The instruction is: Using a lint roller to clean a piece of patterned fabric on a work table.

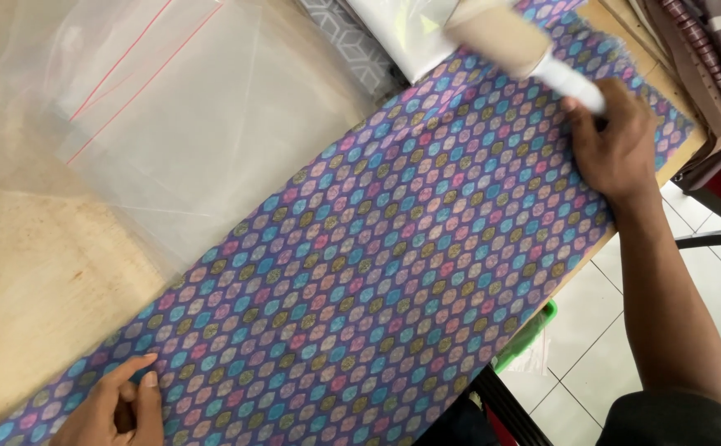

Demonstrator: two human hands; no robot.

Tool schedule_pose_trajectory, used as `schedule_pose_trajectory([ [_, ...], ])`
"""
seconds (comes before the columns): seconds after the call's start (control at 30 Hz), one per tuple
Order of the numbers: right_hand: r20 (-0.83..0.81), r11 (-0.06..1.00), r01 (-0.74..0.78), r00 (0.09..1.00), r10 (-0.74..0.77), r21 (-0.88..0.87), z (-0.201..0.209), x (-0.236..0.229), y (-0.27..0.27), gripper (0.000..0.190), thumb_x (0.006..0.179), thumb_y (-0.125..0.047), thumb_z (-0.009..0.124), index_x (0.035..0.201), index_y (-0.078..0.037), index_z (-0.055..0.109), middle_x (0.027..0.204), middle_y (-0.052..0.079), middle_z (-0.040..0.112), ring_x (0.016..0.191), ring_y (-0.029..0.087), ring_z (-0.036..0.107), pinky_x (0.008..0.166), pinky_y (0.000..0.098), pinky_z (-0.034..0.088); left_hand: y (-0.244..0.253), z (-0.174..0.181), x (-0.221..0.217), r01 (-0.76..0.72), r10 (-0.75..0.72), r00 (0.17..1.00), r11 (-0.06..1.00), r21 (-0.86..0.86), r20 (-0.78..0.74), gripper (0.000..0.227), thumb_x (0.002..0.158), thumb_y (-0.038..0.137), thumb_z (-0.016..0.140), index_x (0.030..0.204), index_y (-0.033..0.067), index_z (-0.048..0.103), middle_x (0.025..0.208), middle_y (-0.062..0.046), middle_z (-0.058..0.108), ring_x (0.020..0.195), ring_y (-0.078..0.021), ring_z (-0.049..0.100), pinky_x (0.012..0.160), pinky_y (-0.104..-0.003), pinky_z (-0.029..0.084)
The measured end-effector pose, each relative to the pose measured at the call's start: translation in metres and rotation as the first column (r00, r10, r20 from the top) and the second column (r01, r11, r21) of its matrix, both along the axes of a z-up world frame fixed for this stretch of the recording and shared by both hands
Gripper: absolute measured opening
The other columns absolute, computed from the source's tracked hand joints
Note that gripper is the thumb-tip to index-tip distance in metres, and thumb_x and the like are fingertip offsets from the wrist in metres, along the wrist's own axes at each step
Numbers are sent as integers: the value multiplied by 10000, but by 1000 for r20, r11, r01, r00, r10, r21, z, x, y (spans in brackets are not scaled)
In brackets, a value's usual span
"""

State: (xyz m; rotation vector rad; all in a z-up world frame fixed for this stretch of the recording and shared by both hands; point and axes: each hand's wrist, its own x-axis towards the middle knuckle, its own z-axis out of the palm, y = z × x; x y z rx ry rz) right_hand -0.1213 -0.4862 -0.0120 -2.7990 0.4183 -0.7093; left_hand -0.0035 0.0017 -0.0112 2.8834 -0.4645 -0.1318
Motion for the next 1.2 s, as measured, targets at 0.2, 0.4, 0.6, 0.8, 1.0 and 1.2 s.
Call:
schedule_pose_trajectory([
  [0.2,178,960,273,943,-281,70,-16,-6,-17,389,1020,-334,389,799,-15,355,655,61,363,528,132,298,419,288,233,3,-5,0,-8,8,1000,1000,1,2,186,823,208,503,970,127,584,521,-13,475,360,-127,359,401,-251,327],
  [0.4,55,999,-30,998,32,-37,-2,0,-1,334,951,-228,407,884,82,509,636,104,433,502,179,357,422,301,244,-1,-2,0,10,-10,1000,999,-40,19,192,817,205,499,958,107,586,499,-14,475,344,-121,354,387,-246,320],
  [0.6,180,977,213,960,-213,18,-10,-5,-12,376,1014,-289,390,808,25,388,619,62,345,504,138,282,395,286,196,-8,9,-2,-8,13,999,996,-91,49,151,825,189,511,905,98,603,486,-12,470,382,-112,390,417,-240,348],
  [0.8,185,995,-89,980,78,52,2,-1,4,356,937,-265,314,844,58,431,592,77,354,455,152,315,373,275,228,-1,4,-3,33,-28,998,997,-75,63,188,821,221,480,937,123,591,495,1,481,355,-115,348,395,-249,331],
  [1.0,69,992,124,990,-121,-33,1,-2,-1,318,995,-225,389,878,65,447,652,115,482,498,210,421,394,332,294,-2,8,-2,73,-65,995,991,-109,73,157,813,207,486,901,131,592,465,5,444,367,-118,351,390,-259,306],
  [1.2,281,989,143,948,-148,40,-2,-5,-2,324,991,-284,350,876,17,388,676,91,393,544,159,333,428,296,249,-1,13,1,106,-105,994,991,-86,18,187,811,224,436,918,139,564,448,28,462,388,-122,425,401,-264,366],
])
